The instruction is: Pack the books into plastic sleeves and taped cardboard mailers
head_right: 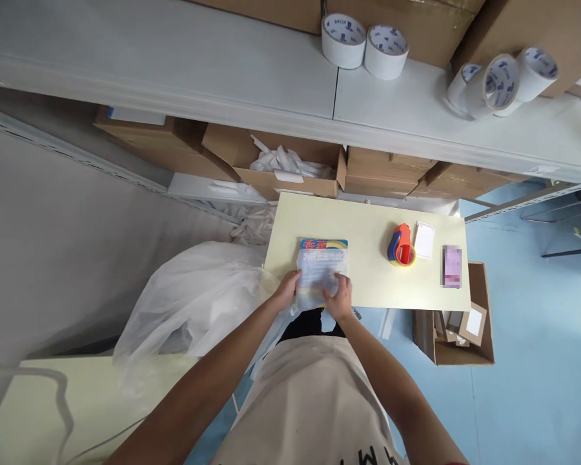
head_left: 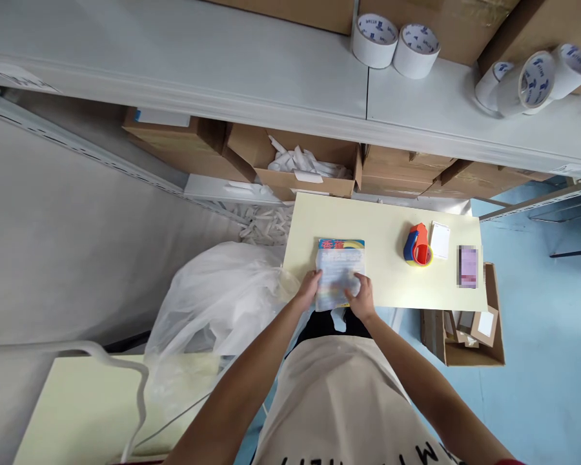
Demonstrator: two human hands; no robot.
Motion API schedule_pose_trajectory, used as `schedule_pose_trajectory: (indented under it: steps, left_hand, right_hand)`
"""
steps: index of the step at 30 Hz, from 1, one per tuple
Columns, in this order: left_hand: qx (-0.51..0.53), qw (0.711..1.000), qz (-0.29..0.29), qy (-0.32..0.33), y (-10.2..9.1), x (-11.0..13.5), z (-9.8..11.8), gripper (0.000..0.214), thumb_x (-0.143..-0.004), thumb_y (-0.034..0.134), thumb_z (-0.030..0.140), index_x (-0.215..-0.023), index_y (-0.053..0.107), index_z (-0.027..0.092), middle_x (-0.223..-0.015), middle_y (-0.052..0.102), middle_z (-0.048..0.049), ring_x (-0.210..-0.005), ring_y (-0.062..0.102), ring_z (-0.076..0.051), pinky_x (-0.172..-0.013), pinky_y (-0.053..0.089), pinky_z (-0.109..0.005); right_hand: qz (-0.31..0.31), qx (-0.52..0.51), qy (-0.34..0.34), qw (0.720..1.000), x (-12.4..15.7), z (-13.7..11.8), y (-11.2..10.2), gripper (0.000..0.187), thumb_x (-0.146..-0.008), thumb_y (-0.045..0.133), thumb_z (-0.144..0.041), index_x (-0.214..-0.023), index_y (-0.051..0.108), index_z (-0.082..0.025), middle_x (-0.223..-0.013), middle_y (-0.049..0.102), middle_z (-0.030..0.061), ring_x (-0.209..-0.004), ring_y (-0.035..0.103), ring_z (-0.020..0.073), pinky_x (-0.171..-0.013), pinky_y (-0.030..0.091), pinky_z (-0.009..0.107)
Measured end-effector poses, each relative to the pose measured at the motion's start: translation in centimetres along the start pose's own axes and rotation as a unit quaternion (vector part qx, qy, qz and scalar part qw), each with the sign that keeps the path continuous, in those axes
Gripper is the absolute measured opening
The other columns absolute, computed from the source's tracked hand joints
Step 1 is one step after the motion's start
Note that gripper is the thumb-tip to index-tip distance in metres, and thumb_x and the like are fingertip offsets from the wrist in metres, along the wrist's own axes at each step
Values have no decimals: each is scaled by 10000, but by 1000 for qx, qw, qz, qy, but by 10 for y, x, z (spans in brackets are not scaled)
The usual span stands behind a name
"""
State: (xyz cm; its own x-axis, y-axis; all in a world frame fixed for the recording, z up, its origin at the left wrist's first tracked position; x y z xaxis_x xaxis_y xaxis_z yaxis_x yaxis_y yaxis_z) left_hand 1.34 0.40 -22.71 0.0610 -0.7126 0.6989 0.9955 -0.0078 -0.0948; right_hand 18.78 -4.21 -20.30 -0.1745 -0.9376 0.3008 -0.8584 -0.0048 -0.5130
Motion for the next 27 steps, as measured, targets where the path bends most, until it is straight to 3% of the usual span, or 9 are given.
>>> schedule_pose_trajectory:
  steps: [2, 7, 10, 16, 21, 27]
  left_hand:
    - [-57, 998, 35, 19, -1, -6, -5, 373, -742, 585, 421, -989, 608, 143, -1008, 677, -125, -997, 636, -286, -854, 497, -397]
    - [-142, 986, 74, 52, -2, -8, -13, 447, -696, 632, 234, -1135, 596, 160, -1192, 614, -136, -1308, 425, -314, -1102, 314, -433]
    - [-177, 979, 82, 63, -2, 3, -24, 536, -714, 626, 223, -1240, 550, 152, -1252, 582, -148, -1334, 404, -313, -1125, 293, -437]
    - [-247, 960, 86, 99, 1, 16, -43, 583, -786, 539, 212, -1354, 469, 102, -1277, 564, -190, -1240, 516, -319, -1081, 376, -469]
    - [-207, 961, 114, 140, -7, -4, -25, 590, -781, 533, 189, -1362, 458, 123, -1281, 568, -167, -1270, 495, -310, -1116, 345, -476]
    - [-216, 953, 131, 170, -33, -40, 10, 597, -768, 545, 160, -1355, 445, 123, -1330, 543, -185, -1299, 454, -339, -1136, 289, -518]
  right_hand:
    - [33, 41, 48, 997, -1, 20, -9, 544, -710, 666, -274, -1232, 537, -193, -1222, 564, 141, -1167, 536, 303, -1023, 442, 509]
    - [-4, 35, 92, 995, -4, 50, -9, 538, -731, 630, -275, -1255, 543, -187, -1207, 574, 143, -1042, 602, 277, -945, 507, 473]
    - [19, 28, 87, 996, 2, 57, -8, 540, -749, 599, -282, -1277, 534, -184, -1192, 583, 138, -1048, 606, 277, -929, 517, 471]
    - [13, 40, 114, 993, 12, 58, -2, 597, -696, 632, -285, -1280, 557, -188, -1159, 588, 123, -994, 619, 275, -885, 540, 445]
    - [17, 37, 93, 995, -10, 42, 16, 627, -695, 619, -283, -1312, 540, -200, -1141, 576, 110, -960, 612, 251, -894, 533, 437]
    - [23, 29, 55, 998, -63, 11, 45, 669, -689, 638, -264, -1341, 512, -182, -1206, 538, 131, -1027, 589, 264, -903, 527, 446]
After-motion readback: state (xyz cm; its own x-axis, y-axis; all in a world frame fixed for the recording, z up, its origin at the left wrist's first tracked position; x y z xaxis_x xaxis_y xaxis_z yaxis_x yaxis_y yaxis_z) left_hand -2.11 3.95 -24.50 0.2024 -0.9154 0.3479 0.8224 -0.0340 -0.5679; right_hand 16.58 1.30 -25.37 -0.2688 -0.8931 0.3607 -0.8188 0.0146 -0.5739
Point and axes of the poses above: each hand's wrist, its own x-axis away from the middle knuckle, its own y-axis out of the palm, z = x × y, the point moved 1 cm from there along -x, towards the middle knuckle
